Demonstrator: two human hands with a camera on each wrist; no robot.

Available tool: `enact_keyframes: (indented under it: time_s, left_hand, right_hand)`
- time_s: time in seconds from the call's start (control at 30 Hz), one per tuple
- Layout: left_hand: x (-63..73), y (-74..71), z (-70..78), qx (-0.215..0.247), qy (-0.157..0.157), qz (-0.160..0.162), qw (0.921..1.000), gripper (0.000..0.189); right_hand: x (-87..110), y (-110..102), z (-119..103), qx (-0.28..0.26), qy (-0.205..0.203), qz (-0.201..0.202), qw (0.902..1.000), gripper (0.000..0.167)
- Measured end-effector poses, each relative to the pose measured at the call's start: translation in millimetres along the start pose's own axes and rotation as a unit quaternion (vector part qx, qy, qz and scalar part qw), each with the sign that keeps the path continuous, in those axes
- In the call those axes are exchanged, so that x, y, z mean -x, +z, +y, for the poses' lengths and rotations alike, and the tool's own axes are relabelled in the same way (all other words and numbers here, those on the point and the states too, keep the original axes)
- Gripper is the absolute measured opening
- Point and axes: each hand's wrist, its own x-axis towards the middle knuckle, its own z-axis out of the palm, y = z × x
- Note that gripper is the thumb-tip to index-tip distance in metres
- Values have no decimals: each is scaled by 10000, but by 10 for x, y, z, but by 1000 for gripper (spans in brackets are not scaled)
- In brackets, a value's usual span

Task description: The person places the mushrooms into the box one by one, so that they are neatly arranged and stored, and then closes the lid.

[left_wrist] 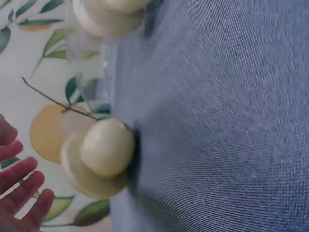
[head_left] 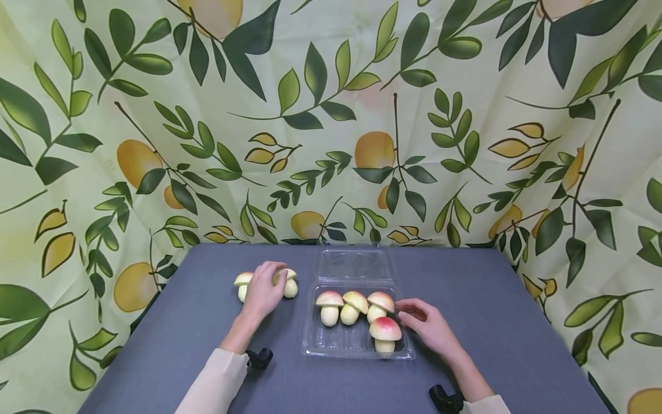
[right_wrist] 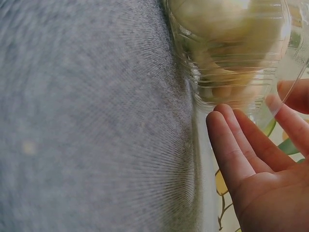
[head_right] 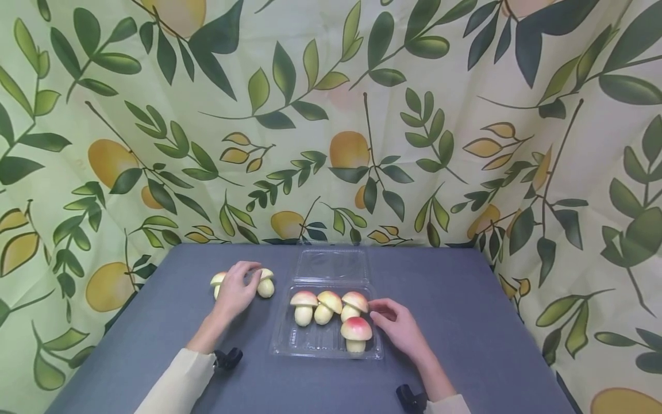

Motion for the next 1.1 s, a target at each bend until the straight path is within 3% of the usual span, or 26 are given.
enact_keyframes:
  time_s: [0.3, 0.63, 0.77, 1.1]
  left_hand:
    - [7, 97, -159, 253, -689, -220, 9971, 31]
    - [42, 186, -241, 447, -1446, -660, 9863, 43]
    - [45, 215, -236, 574, -1582, -688, 9833, 43]
    - [53, 263, -193, 666, -1420, -765, 9847, 40]
  right_hand:
    - [-7, 3, -7, -41, -24, -4, 10000, 33]
    - [2, 4, 23, -20, -26, -45, 10000, 34]
    - [1, 4, 27, -26, -38, -28, 10000, 34]
    - [-11, 5, 37, 7, -78, 10, 10000, 33]
